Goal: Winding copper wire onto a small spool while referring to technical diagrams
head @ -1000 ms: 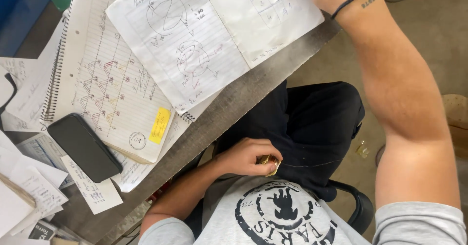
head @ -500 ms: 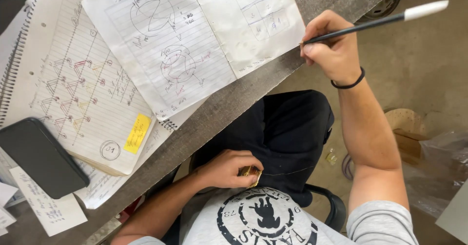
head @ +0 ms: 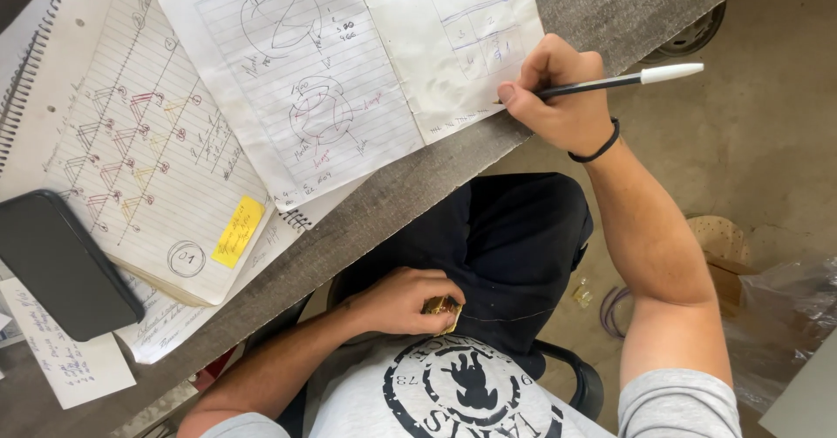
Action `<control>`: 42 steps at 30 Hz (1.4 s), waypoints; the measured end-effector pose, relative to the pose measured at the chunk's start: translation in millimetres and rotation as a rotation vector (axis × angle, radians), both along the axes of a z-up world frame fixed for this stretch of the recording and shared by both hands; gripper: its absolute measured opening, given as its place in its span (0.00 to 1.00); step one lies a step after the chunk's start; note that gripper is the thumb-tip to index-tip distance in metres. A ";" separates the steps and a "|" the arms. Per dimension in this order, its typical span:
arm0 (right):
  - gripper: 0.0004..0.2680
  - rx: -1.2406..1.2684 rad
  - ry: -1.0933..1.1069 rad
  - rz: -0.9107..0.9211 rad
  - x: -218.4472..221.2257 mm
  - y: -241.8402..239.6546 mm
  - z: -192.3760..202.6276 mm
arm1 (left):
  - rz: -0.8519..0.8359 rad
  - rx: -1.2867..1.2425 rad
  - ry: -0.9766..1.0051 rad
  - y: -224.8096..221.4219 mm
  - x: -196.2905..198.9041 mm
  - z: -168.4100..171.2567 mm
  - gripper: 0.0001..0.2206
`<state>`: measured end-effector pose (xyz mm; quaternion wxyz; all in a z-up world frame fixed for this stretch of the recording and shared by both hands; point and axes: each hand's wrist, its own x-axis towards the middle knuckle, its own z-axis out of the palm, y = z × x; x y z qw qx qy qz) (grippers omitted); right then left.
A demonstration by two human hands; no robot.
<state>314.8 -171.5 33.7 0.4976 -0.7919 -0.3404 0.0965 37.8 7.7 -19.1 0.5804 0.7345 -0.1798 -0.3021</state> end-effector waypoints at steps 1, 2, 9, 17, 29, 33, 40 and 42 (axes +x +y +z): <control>0.13 -0.026 -0.056 -0.016 -0.7 0.8 -1.2 | 0.007 0.002 -0.007 -0.5 0.0 -1.8 0.13; 0.13 -0.029 -0.054 -0.015 -1.0 -0.7 -1.4 | 0.007 -0.001 -0.004 -1.1 -0.2 -2.5 0.13; 0.13 -0.060 -0.065 -0.036 0.0 -2.6 -2.9 | 0.010 0.001 -0.012 -2.9 -2.3 -6.1 0.13; 0.13 -0.090 -0.101 -0.027 1.0 -3.5 -8.2 | -0.020 0.014 0.028 -3.2 -1.8 -6.5 0.15; 0.13 -0.107 -0.115 -0.045 -1.0 -1.8 -8.4 | 0.001 -0.002 0.019 -5.4 -4.6 -10.6 0.14; 0.13 -0.114 -0.108 -0.036 -1.2 -0.9 -6.4 | 0.007 0.001 0.003 -5.8 -4.8 -11.7 0.14; 0.12 -0.014 0.014 -0.051 -1.2 0.0 1.8 | -0.015 0.023 0.035 -4.9 -3.1 -9.0 0.14; 0.11 0.072 -0.020 -0.036 2.6 5.3 6.7 | -0.011 0.016 0.010 -2.9 0.6 -11.2 0.14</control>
